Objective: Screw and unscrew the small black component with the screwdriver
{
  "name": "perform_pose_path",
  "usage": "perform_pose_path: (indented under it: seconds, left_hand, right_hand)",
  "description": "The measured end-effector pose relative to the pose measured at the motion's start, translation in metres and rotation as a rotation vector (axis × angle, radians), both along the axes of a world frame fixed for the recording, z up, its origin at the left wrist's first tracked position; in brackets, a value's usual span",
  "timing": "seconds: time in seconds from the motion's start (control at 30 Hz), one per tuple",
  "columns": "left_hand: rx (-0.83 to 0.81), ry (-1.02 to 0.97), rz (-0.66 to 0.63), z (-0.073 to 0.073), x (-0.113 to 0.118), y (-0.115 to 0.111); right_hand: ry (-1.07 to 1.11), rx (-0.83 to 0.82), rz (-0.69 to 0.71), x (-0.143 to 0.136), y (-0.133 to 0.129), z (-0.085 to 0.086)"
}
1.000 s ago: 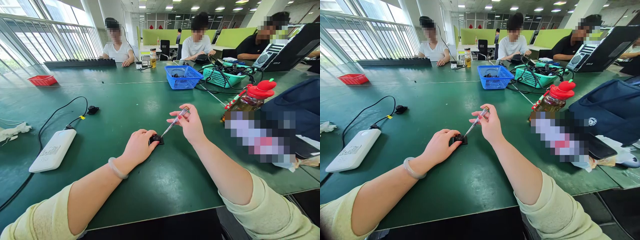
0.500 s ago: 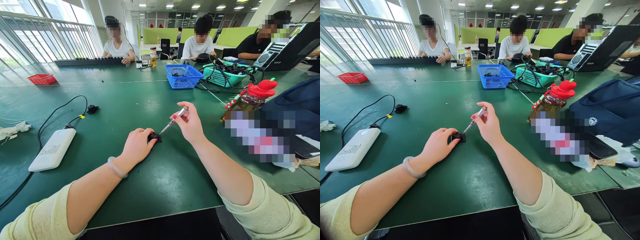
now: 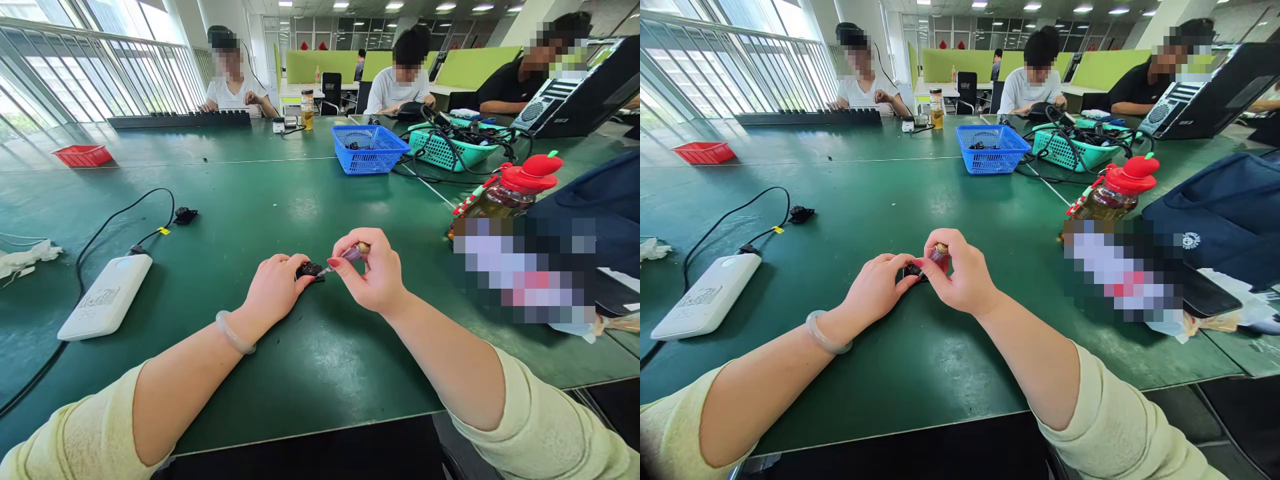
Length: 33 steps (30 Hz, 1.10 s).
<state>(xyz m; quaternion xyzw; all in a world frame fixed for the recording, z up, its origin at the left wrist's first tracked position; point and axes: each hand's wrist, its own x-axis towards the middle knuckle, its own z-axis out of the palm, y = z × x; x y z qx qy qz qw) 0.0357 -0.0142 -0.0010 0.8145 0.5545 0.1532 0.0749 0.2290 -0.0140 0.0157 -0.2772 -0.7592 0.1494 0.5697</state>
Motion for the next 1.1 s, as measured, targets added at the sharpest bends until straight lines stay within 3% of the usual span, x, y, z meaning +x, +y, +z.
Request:
perform_pose_path:
  seconds: [0.27,0.47,0.63,0.87,1.1]
  left_hand:
    - [0.001,-0.007,-0.019,-0.004,-0.002,0.003]
    - [-0.037,0.014,-0.012,0.004,0.000,-0.001]
    - [-0.069,0.005,-0.003,0.008,0.002,-0.002]
    - [-0.048,-0.010,0.002,0.003,0.001,0.001]
    - [-0.086,0.030,-0.017,0.008,0.000,-0.001]
  right_hand:
    - [-0.120,0.109,-0.079,-0.003,0.005,-0.008]
    - [-0.239,0.374,0.064,-0.008,0.002,-0.006]
    - [-0.508,0.544,0.116,-0.016,-0.008,-0.005]
    - [-0.658,0.524,0.220,-0.025,-0.014,-0.009]
    - [-0.558,0.439,0.256,-0.019,-0.009,-0.010]
